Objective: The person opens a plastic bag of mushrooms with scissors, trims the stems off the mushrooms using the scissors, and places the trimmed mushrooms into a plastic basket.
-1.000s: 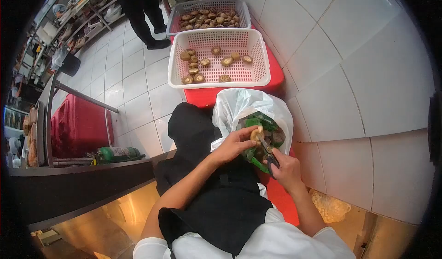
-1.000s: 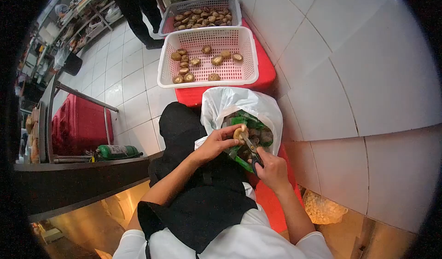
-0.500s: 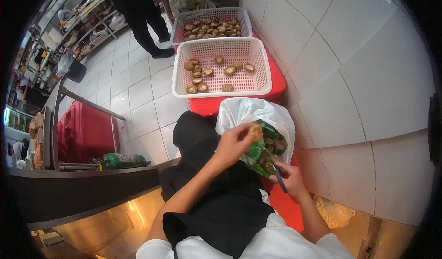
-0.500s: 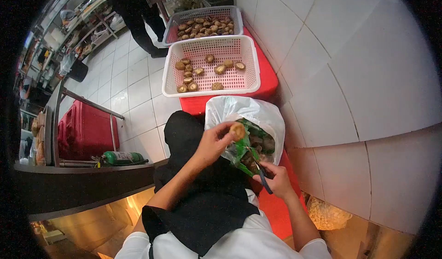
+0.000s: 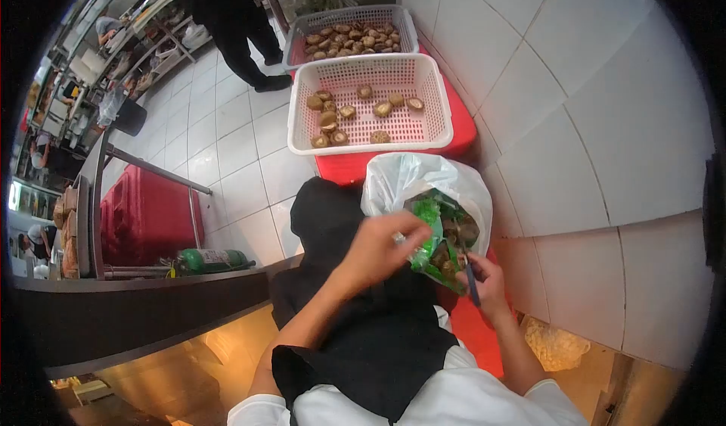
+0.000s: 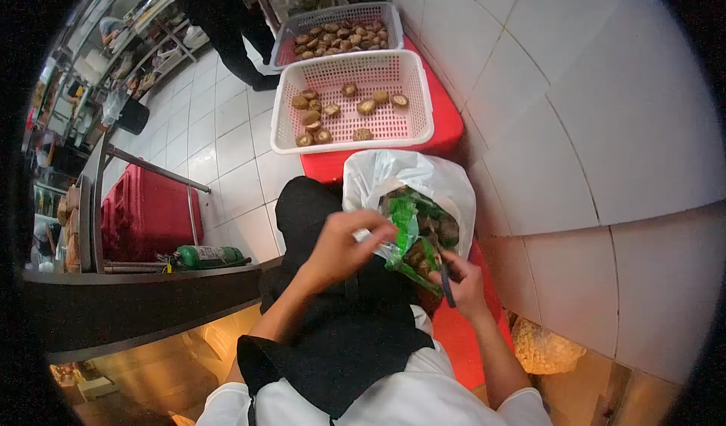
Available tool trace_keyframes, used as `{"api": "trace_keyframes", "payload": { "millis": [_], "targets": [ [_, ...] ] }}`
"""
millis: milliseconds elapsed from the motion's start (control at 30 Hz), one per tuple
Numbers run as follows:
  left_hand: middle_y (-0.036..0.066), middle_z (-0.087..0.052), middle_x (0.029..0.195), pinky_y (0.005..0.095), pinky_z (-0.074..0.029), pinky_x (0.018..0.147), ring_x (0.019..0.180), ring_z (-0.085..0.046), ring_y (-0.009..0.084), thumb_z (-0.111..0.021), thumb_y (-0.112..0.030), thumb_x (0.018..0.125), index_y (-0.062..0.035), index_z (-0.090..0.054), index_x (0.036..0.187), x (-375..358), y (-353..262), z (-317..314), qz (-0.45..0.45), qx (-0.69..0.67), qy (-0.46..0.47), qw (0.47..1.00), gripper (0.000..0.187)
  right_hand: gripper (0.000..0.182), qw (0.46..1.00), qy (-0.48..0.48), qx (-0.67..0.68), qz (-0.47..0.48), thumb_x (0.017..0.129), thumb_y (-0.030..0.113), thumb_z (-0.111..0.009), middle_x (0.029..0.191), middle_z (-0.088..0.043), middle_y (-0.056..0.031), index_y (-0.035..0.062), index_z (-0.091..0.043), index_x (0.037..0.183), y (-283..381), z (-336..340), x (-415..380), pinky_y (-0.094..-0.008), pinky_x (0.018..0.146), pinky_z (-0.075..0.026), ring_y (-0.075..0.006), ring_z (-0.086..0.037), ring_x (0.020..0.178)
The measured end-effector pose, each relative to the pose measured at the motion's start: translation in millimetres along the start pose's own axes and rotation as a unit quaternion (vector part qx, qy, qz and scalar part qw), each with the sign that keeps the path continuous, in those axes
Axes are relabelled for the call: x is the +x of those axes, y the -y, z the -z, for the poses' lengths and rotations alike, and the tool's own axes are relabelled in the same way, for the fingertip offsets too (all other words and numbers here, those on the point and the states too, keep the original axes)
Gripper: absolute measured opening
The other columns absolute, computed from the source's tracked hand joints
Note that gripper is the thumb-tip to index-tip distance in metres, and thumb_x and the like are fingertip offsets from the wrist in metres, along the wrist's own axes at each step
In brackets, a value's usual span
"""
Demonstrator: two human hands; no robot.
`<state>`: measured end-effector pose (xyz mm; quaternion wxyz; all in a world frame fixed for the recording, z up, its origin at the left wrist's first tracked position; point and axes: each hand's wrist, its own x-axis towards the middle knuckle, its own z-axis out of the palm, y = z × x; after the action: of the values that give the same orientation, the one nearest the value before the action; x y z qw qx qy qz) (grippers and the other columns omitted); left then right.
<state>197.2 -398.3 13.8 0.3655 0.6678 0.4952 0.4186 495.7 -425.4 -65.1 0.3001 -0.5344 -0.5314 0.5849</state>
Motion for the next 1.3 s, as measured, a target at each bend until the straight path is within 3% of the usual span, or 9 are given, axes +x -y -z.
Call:
{"api": "trace_keyframes", "payload": {
  "millis": [67, 200, 300, 600, 700, 833, 1033, 1100, 1300],
  "targets": [
    [0.017, -0.072, 0.094, 0.0423, -0.058, 0.078, 0.088, -0.071, 0.0377, -0.073, -0.009, 0.093, 0.0002, -0.075, 0.100, -2, -7, -21, -0.070, 0.015, 0.136, 0.988, 0.012, 0.041, 0.999, -0.011, 0.038, -0.004, 0.092, 0.010, -0.079, 0.080, -0.060, 0.0033, -0.0005, -0.067, 0.131, 9, -1, 2, -0.0226, 0.057, -0.041, -0.0046, -0.056, 0.069],
    [0.019, -0.071, 0.100, 0.0480, -0.058, 0.082, 0.093, -0.072, 0.0382, -0.067, -0.007, 0.087, 0.0002, -0.072, 0.099, -10, 15, -62, -0.087, 0.102, 0.249, 0.959, 0.015, 0.041, 0.999, -0.025, 0.020, 0.001, 0.094, 0.011, -0.078, 0.088, -0.068, 0.0005, 0.0016, -0.066, 0.133, 25, 10, 5, -0.0218, 0.056, -0.046, -0.0040, -0.059, 0.069],
    [0.019, -0.069, 0.100, 0.0485, -0.058, 0.080, 0.091, -0.072, 0.0378, -0.068, -0.009, 0.084, -0.0006, -0.071, 0.097, -11, 28, -80, -0.156, 0.181, 0.242, 0.940, 0.016, 0.042, 0.999, -0.046, 0.025, -0.005, 0.094, 0.012, -0.080, 0.092, -0.069, -0.0006, 0.0011, -0.066, 0.132, 24, 12, 5, -0.0219, 0.059, -0.049, -0.0050, -0.061, 0.072],
    [0.014, -0.062, 0.100, 0.0455, -0.056, 0.081, 0.096, -0.069, 0.0347, -0.075, -0.014, 0.080, -0.0035, -0.068, 0.097, -11, 39, -113, -0.142, 0.342, 0.193, 0.908, 0.021, 0.045, 0.999, -0.037, 0.034, -0.006, 0.092, 0.012, -0.082, 0.088, -0.067, 0.0006, -0.0013, -0.066, 0.132, 18, -6, 6, -0.0224, 0.059, -0.047, -0.0048, -0.058, 0.070],
    [0.015, -0.062, 0.101, 0.0461, -0.056, 0.081, 0.095, -0.069, 0.0350, -0.080, -0.014, 0.077, -0.0039, -0.067, 0.098, -10, 40, -106, -0.124, 0.206, 0.156, 0.958, 0.027, 0.043, 0.998, -0.049, 0.034, 0.011, 0.092, 0.011, -0.081, 0.083, -0.065, 0.0013, -0.0014, -0.067, 0.130, 16, -8, 10, -0.0229, 0.056, -0.043, -0.0051, -0.055, 0.065],
    [0.018, -0.065, 0.106, 0.0475, -0.055, 0.082, 0.100, -0.068, 0.0403, -0.084, -0.015, 0.074, -0.0030, -0.066, 0.107, -5, 25, -83, 0.023, 0.139, 0.177, 0.974, 0.039, 0.043, 0.997, -0.052, 0.059, -0.007, 0.092, 0.010, -0.080, 0.081, -0.064, 0.0016, -0.0010, -0.067, 0.131, 16, -5, 12, -0.0234, 0.055, -0.042, -0.0057, -0.055, 0.064],
    [0.014, -0.070, 0.112, 0.0365, -0.056, 0.092, 0.101, -0.071, 0.0301, -0.086, -0.018, 0.082, -0.0012, -0.066, 0.129, -5, 30, -44, 0.095, -0.039, 0.075, 0.992, 0.054, 0.046, 0.999, -0.044, 0.028, -0.003, 0.089, 0.012, -0.083, 0.080, -0.065, 0.0009, -0.0008, -0.067, 0.130, 25, -4, 10, -0.0249, 0.055, -0.043, -0.0063, -0.055, 0.063],
    [0.014, -0.068, 0.129, 0.0317, -0.054, 0.096, 0.107, -0.068, 0.0204, -0.078, -0.017, 0.094, -0.0003, -0.056, 0.145, -5, 39, -40, 0.201, -0.339, 0.028, 0.918, 0.058, 0.049, 0.997, -0.045, -0.028, 0.051, 0.087, 0.015, -0.085, 0.079, -0.066, -0.0019, -0.0014, -0.067, 0.130, 21, -7, 10, -0.0267, 0.057, -0.046, -0.0082, -0.057, 0.064],
    [0.017, -0.067, 0.132, 0.0287, -0.054, 0.086, 0.098, -0.067, 0.0179, -0.047, -0.034, 0.109, -0.0047, -0.044, 0.151, 2, 44, -20, 0.263, -0.588, 0.008, 0.765, 0.051, 0.054, 0.939, -0.056, -0.268, 0.209, 0.081, 0.023, -0.089, 0.083, -0.071, -0.0129, 0.0012, -0.068, 0.125, 62, -24, 3, -0.0355, 0.063, -0.053, -0.0220, -0.067, 0.066]
  ]
}}
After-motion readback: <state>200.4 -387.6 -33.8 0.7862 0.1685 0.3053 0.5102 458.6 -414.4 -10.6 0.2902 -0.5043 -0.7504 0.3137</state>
